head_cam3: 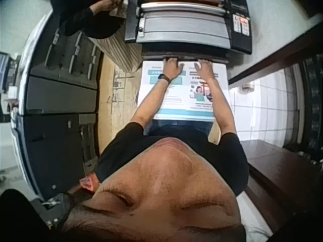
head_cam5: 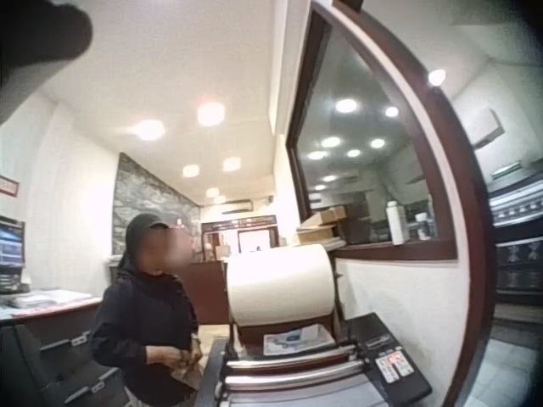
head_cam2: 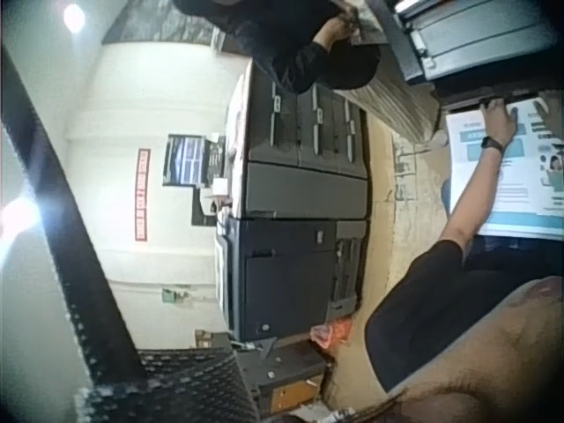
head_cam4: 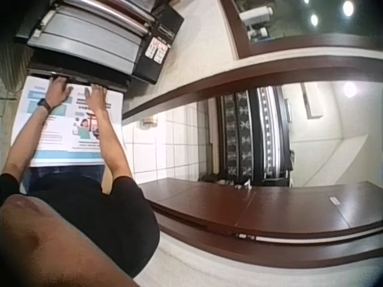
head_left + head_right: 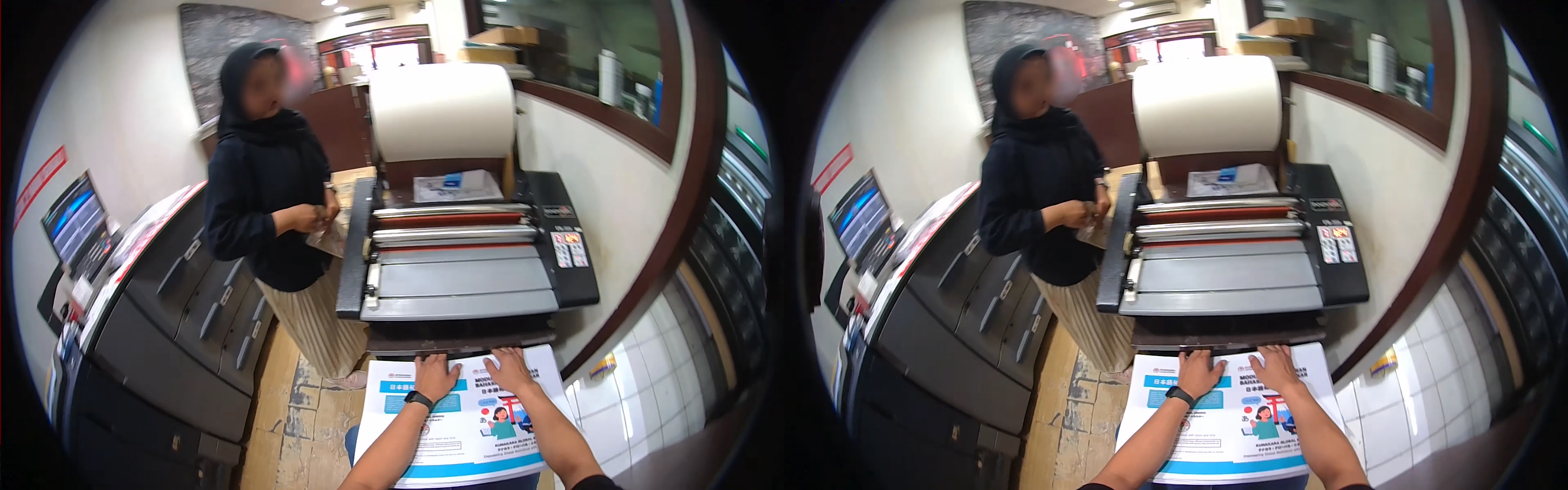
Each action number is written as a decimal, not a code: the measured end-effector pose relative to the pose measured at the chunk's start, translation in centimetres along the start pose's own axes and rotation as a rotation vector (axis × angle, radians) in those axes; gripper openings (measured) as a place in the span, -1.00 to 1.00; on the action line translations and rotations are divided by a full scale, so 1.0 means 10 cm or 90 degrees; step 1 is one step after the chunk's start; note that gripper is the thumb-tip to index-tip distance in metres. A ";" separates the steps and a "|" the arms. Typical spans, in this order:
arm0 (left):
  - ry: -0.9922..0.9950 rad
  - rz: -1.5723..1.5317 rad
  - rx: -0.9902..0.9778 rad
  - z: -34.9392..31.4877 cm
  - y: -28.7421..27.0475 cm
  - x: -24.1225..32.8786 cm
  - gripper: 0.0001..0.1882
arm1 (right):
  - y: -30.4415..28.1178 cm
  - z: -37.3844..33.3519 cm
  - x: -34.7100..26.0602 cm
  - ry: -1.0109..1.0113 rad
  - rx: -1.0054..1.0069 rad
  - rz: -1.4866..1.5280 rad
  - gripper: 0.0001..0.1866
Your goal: The recorder is laminating printed sheets using a thermal laminator machine in a print shop.
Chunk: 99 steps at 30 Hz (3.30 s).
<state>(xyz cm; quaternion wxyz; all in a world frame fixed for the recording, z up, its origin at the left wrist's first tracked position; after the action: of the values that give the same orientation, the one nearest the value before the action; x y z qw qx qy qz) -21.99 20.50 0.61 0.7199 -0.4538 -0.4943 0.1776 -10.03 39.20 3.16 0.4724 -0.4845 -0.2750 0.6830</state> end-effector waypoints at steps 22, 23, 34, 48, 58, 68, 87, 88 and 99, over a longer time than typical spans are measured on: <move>0.048 0.010 -0.010 0.02 -0.08 -0.01 -0.66 | 0.13 -0.01 0.15 -0.038 0.043 0.033 -0.63; 0.052 -0.013 0.014 0.02 -0.03 -0.04 -0.67 | 0.12 0.00 0.12 -0.059 0.085 0.046 -0.67; 0.065 -0.036 0.042 -0.06 -0.10 0.08 -0.72 | 0.03 -0.09 -0.02 -0.002 -0.017 -0.018 -0.59; 0.157 0.094 0.067 -0.15 -0.67 0.48 -0.74 | -0.24 -0.12 -0.18 -0.023 -0.017 -0.064 -0.53; 0.070 -0.040 -0.004 -0.06 -0.62 0.27 -0.85 | -0.48 -0.05 -0.39 -0.057 0.099 -0.051 -0.70; 0.222 0.025 -0.051 -0.31 -1.24 0.60 -0.81 | -1.06 -0.12 -0.86 -0.130 0.123 -0.044 -0.88; -0.027 -0.360 0.109 -0.74 -2.75 0.46 -0.87 | -1.50 -1.38 -0.69 0.118 0.537 0.467 -0.04; -0.003 -0.328 0.163 -0.81 -2.74 0.53 -0.88 | -1.44 -1.39 -0.72 0.122 0.488 0.512 -0.10; 0.516 -0.054 0.069 -2.06 -2.36 1.59 -0.79 | -0.74 -1.49 -1.41 0.374 0.823 0.638 -0.53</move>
<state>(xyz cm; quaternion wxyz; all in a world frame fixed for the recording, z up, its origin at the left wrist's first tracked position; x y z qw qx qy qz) -1.46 9.49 26.82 0.8860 -0.4274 -0.1789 -0.0195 7.66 28.14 9.36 0.3505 -0.3415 0.5458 0.6802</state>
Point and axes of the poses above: each hand's wrist, its own z-axis towards the middle knuckle, its own y-axis out of the palm, x = y × z, the point moved 1 cm from there along z, towards the middle knuckle, and after that the axes turned 15 degrees about -y, right-handed, at the moved point
